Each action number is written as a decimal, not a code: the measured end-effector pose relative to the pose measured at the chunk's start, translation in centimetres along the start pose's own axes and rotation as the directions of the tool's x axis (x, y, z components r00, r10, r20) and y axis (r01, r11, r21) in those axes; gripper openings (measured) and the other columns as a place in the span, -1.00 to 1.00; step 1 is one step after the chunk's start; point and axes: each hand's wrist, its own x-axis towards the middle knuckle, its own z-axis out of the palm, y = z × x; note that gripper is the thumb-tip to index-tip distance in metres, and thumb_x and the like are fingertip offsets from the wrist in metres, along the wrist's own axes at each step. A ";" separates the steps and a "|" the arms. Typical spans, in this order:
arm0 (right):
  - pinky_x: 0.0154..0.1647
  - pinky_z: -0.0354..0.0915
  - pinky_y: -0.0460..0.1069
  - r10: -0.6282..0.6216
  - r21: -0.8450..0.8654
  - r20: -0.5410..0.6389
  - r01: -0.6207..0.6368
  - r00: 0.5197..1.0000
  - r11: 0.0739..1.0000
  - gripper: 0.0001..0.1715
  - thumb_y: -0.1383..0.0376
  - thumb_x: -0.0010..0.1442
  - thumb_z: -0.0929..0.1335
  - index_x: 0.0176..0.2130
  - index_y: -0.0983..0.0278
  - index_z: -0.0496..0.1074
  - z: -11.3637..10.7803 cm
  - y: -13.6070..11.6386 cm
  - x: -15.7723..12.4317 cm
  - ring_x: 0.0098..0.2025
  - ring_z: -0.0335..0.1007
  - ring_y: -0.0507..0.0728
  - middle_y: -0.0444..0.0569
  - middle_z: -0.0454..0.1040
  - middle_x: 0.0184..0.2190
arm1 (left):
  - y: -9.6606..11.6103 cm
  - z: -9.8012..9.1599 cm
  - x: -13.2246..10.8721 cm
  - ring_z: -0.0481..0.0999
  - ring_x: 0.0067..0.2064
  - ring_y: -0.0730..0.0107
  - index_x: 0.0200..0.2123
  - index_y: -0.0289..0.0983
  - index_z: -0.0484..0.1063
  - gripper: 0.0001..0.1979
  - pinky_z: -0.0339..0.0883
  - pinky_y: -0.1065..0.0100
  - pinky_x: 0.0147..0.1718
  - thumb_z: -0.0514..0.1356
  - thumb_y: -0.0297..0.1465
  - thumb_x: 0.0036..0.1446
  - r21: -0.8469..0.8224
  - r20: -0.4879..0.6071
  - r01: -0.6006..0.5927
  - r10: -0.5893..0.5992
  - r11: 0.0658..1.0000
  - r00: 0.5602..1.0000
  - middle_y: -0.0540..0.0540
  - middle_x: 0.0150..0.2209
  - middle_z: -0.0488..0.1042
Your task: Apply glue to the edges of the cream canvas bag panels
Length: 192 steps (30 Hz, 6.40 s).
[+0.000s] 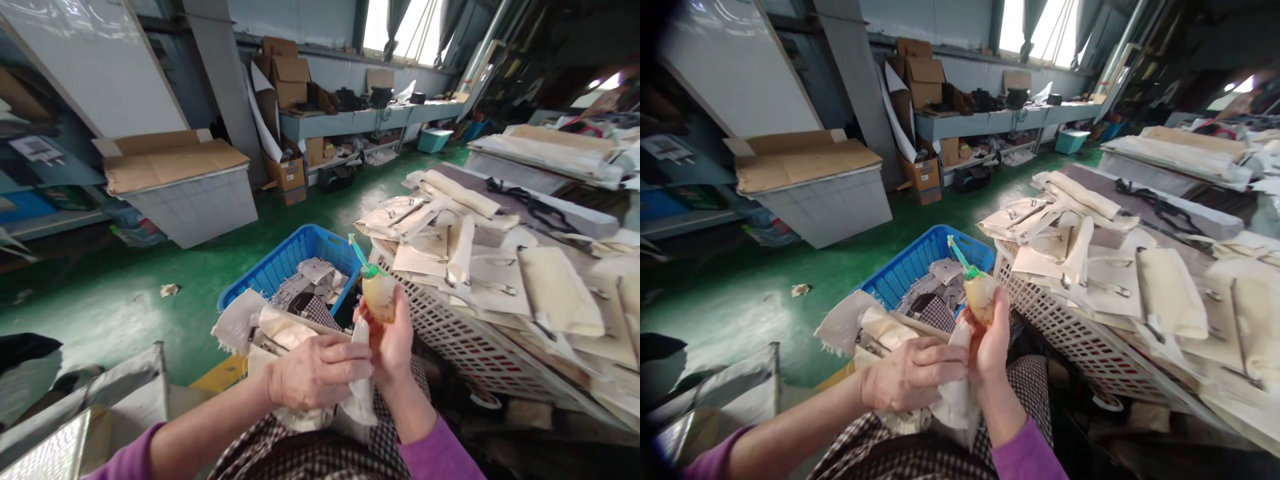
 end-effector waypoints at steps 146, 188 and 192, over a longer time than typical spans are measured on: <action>-0.64 0.24 -0.10 -0.195 -0.390 -0.095 0.144 0.976 0.910 -0.74 0.17 0.12 0.45 -0.15 0.16 0.51 -15.4 -5.5 -3.0 -0.34 0.25 0.07 -0.08 0.37 -0.13 | -2.1 -4.7 -5.2 0.50 -0.01 0.21 -0.33 -0.28 0.41 -0.81 0.45 0.21 -0.10 0.09 -0.65 0.19 0.395 -0.475 0.549 -0.347 0.737 0.809 -0.17 -0.07 0.53; 0.04 0.38 0.14 -0.029 -0.879 0.348 0.337 0.937 0.337 -0.44 -0.01 0.07 0.50 0.00 0.13 0.42 -18.1 -0.6 -0.4 -0.06 0.43 0.24 -0.01 0.48 -0.06 | 10.2 -1.4 -8.7 0.50 -0.15 0.34 -0.28 -0.25 0.52 -0.94 0.37 0.38 -0.15 0.25 -0.43 0.26 -0.393 -0.294 0.708 -0.810 0.586 0.507 -0.08 -0.20 0.51; -0.01 0.41 0.12 0.044 -0.871 0.281 0.236 0.959 0.432 -0.40 -0.02 0.06 0.50 0.03 0.14 0.40 -18.0 -0.5 -0.7 -0.10 0.46 0.23 0.00 0.48 -0.06 | 10.3 -1.6 -8.4 0.51 -0.17 0.36 -0.32 -0.26 0.52 -0.89 0.38 0.40 -0.16 0.22 -0.45 0.28 -0.374 -0.294 0.718 -0.809 0.587 0.509 -0.07 -0.22 0.51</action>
